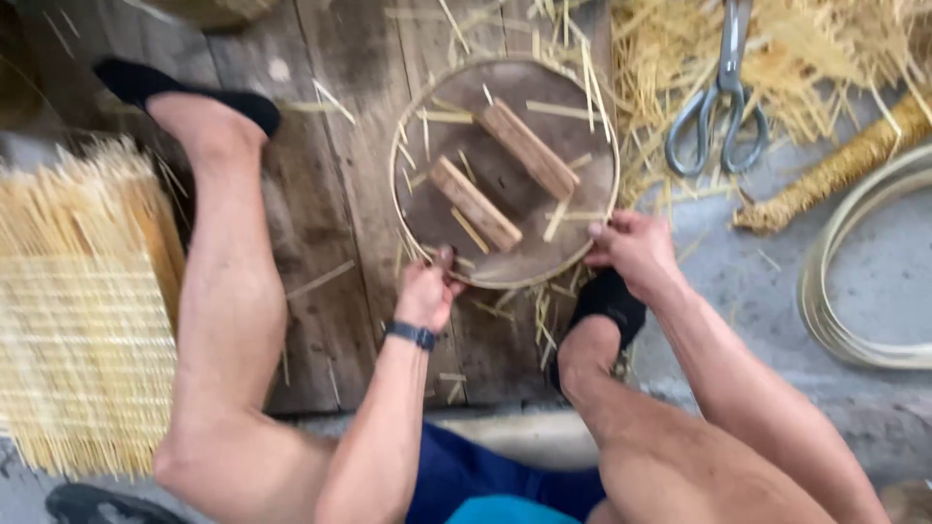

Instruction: The recorder is weaving and trimming bamboo strips to create a circular steamer base or lid, using scissors and a wooden block.

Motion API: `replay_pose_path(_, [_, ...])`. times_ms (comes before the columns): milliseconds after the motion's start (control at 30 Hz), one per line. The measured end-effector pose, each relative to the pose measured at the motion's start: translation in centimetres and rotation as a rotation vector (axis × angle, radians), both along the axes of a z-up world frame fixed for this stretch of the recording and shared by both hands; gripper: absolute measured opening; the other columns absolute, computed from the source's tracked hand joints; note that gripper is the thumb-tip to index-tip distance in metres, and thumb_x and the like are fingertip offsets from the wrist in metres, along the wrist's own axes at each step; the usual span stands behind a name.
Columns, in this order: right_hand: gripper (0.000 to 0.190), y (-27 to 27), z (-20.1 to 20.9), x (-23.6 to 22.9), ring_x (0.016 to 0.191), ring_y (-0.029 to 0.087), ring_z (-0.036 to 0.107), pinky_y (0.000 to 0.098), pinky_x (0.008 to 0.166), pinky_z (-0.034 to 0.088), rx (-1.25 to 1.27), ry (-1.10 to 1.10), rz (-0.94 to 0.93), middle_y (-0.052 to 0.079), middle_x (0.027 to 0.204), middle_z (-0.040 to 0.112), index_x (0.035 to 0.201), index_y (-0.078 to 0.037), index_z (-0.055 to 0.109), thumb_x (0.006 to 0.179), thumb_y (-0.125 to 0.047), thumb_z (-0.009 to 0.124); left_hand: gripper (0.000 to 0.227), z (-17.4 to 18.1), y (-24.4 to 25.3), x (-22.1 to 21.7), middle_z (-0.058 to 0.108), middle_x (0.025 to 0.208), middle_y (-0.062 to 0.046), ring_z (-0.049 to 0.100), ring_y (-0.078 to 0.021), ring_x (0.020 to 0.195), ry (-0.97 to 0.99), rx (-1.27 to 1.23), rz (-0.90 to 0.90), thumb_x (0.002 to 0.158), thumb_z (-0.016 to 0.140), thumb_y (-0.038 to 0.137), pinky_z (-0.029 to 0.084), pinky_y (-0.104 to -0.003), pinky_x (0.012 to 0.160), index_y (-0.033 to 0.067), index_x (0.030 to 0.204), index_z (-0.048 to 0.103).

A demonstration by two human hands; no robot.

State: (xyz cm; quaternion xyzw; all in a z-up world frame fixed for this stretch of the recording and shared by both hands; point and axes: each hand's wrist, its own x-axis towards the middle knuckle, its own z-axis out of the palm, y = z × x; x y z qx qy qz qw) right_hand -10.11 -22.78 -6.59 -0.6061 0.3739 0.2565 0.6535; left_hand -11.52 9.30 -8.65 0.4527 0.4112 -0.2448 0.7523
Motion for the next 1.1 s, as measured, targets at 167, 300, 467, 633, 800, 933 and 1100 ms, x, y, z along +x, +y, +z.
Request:
replay_pose_path(167, [0.023,0.3,1.5,0.6,0.078,0.021,0.071,0.0358,0.064,0.064,-0.016,-0.046,-0.072,0.013,0.099,0.074,0.114,0.006,0.071,0.093,-0.004,0.070,0.017,0.5,-1.1,0.4,0.073,0.101,-0.008,0.072,-0.0226,0.091,0.069,0.037,0.155,0.094,0.070,0.013,0.063,-0.046,0.082,0.0036,0.106,0.063])
replay_pose_path(300, [0.024,0.6,3.0,0.4,0.084,0.020,0.076,0.0306,0.069,0.066,0.177,-0.041,-0.080,0.012,0.101,0.077,0.119,0.004,0.070,0.097,-0.007,0.067,0.019,3.5,-2.6,-0.5,0.072,0.101,-0.012,0.075,-0.0264,0.091,0.093,-0.129,0.237,0.095,0.066,0.021,0.064,-0.046,0.082,0.0055,0.105,0.062])
replay_pose_path(467, [0.033,1.8,3.1,0.0,0.081,0.023,0.075,0.0346,0.064,0.065,0.025,-0.110,-0.054,0.013,0.100,0.076,0.125,-0.002,0.066,0.093,0.002,0.064,0.016,2.8,-3.8,-1.0,0.069,0.100,-0.012,0.075,-0.0285,0.087,0.074,0.043,0.231,0.093,0.067,0.013,0.067,-0.049,0.077,0.0024,0.104,0.061])
replay_pose_path(633, [0.045,2.1,7.1,2.6,0.086,0.023,0.074,0.0367,0.071,0.063,-0.309,-0.315,0.179,0.013,0.102,0.072,0.129,0.003,0.061,0.089,-0.010,0.077,0.013,7.7,0.0,2.3,0.069,0.088,-0.008,0.068,-0.0242,0.076,-0.164,0.441,-0.146,0.098,0.071,0.014,0.058,-0.040,0.066,0.0015,0.098,0.067])
replay_pose_path(800, [0.067,4.3,15.2,7.1,0.095,0.028,0.070,0.0377,0.082,0.061,-0.496,-0.754,0.328,0.014,0.109,0.066,0.142,0.005,0.052,0.089,-0.021,0.084,0.016,23.6,-2.4,9.0,0.069,0.077,-0.003,0.062,-0.0106,0.065,-0.694,0.886,-0.538,0.102,0.069,0.017,0.053,-0.034,0.061,0.0045,0.111,0.073])
replay_pose_path(933, [0.059,5.9,17.0,8.5,0.107,0.026,0.072,0.0380,0.093,0.063,0.215,-0.573,0.046,0.016,0.119,0.069,0.135,0.004,0.051,0.088,-0.016,0.081,0.038,26.2,-6.4,11.6,0.074,0.108,-0.016,0.074,-0.0250,0.092,-1.380,1.081,-0.570,0.107,0.062,0.036,0.063,-0.032,0.080,0.0057,0.130,0.065])
replay_pose_path(1100, [0.043,4.9,14.1,6.7,0.107,0.025,0.073,0.0415,0.091,0.061,0.444,-0.456,-0.320,0.014,0.119,0.069,0.126,0.003,0.056,0.087,-0.005,0.074,0.045,19.8,-7.0,13.1,0.074,0.122,-0.016,0.077,-0.0292,0.111,-1.487,1.104,-0.599,0.117,0.037,0.044,0.066,-0.033,0.084,0.0137,0.133,0.065])
